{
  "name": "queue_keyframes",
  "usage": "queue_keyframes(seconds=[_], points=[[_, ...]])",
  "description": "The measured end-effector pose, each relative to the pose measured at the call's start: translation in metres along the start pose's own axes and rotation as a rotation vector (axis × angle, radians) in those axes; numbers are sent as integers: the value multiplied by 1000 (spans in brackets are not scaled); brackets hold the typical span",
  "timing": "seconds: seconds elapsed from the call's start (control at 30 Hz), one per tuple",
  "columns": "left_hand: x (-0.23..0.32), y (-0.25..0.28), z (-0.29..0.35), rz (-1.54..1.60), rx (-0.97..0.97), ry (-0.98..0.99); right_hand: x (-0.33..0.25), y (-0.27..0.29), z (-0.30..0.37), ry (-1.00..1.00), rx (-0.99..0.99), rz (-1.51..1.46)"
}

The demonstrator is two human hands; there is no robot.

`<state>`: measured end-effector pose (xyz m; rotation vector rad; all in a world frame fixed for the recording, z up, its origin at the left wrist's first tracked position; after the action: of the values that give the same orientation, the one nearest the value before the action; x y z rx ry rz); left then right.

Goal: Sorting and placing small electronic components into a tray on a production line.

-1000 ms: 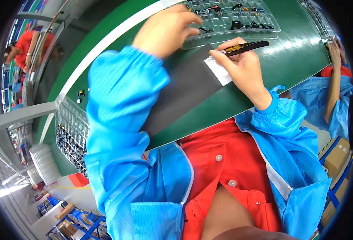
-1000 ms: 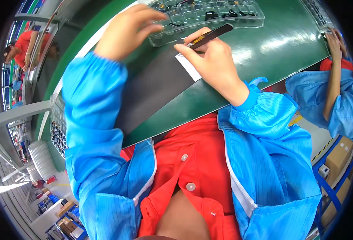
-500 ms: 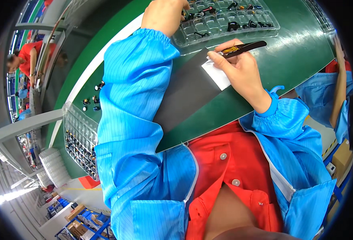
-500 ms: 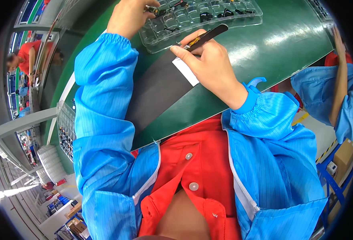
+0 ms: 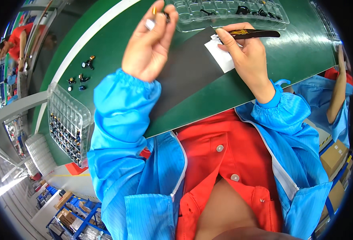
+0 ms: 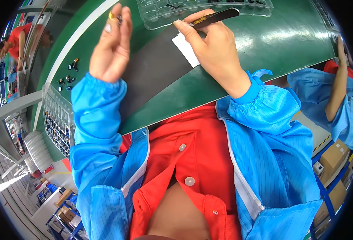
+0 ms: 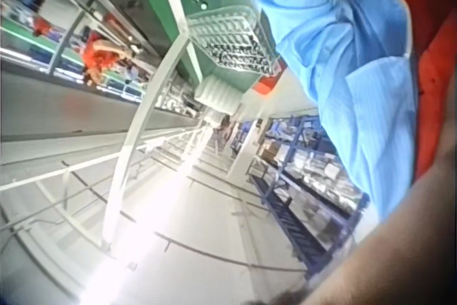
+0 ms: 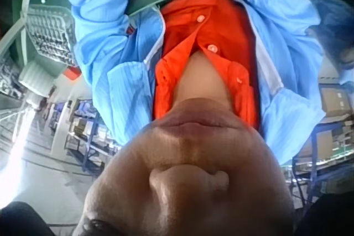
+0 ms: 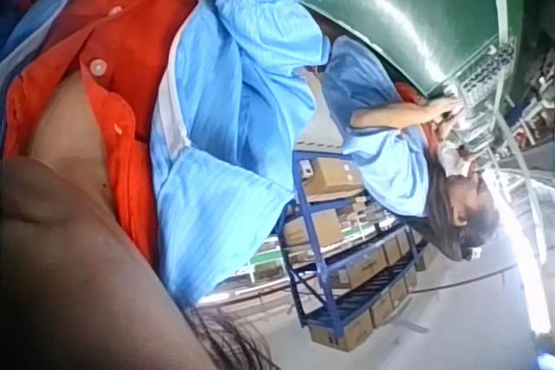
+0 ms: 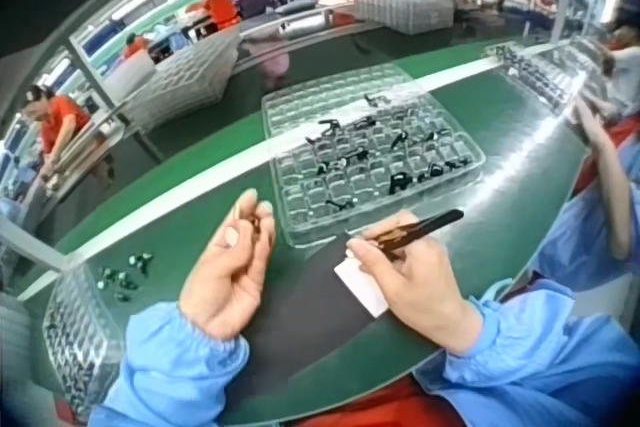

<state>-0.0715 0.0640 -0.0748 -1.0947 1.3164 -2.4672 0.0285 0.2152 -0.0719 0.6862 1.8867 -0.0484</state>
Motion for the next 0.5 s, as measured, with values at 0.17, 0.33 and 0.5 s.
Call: queue_keyframes(seconds=[0.17, 0.33, 0.5], points=[[-23, 1, 14, -454, 24, -149, -11, -9, 1, 110, -18, 137], [-31, -2, 15, -758, 171, -335, -7, -12, 4, 75, -2, 100], [-30, -1, 16, -880, 285, -353, 3, -9, 3, 15, 43, -128]])
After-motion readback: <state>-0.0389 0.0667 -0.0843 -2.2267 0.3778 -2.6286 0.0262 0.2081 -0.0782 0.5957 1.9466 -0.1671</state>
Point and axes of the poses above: each hand's wrist, its own z-axis away from the middle knuckle, its own y-axis out of the back of the hand, x = y × z, the point moved 6 cm from there along -z, towards the middle knuckle, and after that the axes turned 13 degrees about y, right-handed, at the moved point
